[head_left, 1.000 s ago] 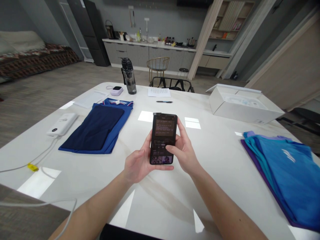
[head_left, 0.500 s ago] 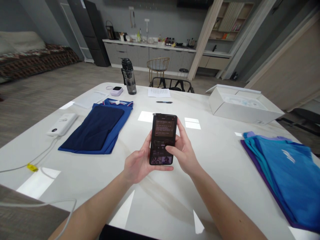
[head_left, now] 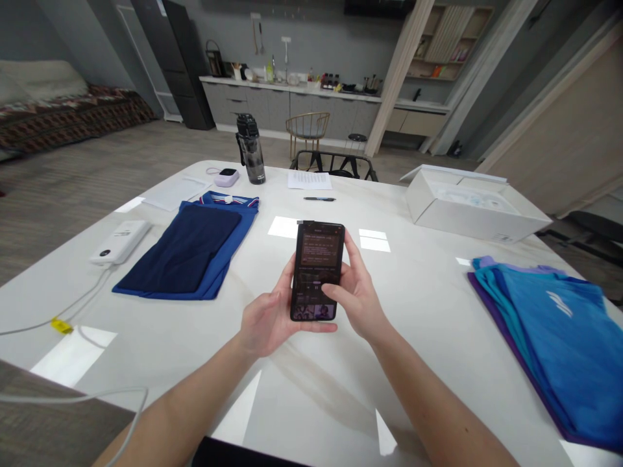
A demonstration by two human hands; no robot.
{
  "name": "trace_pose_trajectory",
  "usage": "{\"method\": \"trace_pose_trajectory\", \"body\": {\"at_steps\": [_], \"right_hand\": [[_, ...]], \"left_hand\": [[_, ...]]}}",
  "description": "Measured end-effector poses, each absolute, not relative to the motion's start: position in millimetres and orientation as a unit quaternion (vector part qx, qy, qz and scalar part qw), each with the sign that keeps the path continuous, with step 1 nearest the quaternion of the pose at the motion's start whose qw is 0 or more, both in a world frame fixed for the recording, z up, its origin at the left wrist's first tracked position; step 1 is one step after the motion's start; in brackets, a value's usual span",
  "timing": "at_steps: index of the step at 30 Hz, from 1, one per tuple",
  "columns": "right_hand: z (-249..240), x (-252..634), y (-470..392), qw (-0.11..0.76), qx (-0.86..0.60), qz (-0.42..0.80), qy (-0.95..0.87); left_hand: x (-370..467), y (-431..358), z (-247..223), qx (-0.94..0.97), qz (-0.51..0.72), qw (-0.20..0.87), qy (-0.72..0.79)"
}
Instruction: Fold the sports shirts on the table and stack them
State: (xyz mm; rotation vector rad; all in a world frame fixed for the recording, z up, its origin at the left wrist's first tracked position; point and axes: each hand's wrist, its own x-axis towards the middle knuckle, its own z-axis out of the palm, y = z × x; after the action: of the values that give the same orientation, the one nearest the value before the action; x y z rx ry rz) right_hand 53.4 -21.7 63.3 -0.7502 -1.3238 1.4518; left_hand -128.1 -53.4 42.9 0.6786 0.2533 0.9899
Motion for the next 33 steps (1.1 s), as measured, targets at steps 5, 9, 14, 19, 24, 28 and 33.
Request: {"method": "trace_pose_trajectory", "body": {"at_steps": [5, 9, 14, 19, 24, 28, 33], "right_hand": [[64.4, 53.5, -21.9, 0.496, -0.306, 0.603, -0.544], [65.1, 53.9, -21.9, 0.493, -0.310, 0.602, -0.547], [64.4, 53.7, -21.8, 0.493, -0.316, 0.598, -0.548], [63.2, 53.3, -21.5, 0.494, -0.319, 0.593, -0.550], [63.4, 52.8, -21.6, 0.495, -0.316, 0.598, -0.546], [63.6, 52.8, -21.8, 0.497, -0.315, 0.599, -0.542], [63.2, 52.8, -21.8, 0.497, -0.319, 0.598, -0.542]], "left_hand": [[-128.2, -53.4, 43.0, 0.317, 0.466, 0.818, 0.111], [-128.0, -53.3, 42.8, 0.317, 0.468, 0.818, 0.111], [-127.7, -53.4, 43.2, 0.317, 0.468, 0.817, 0.114], [-127.8, -53.2, 43.2, 0.319, 0.463, 0.817, 0.123], [-128.2, -53.1, 42.1, 0.321, 0.464, 0.817, 0.118], [-128.0, -53.3, 42.2, 0.319, 0.465, 0.818, 0.116], [-127.7, -53.6, 42.5, 0.317, 0.465, 0.818, 0.119]]}}
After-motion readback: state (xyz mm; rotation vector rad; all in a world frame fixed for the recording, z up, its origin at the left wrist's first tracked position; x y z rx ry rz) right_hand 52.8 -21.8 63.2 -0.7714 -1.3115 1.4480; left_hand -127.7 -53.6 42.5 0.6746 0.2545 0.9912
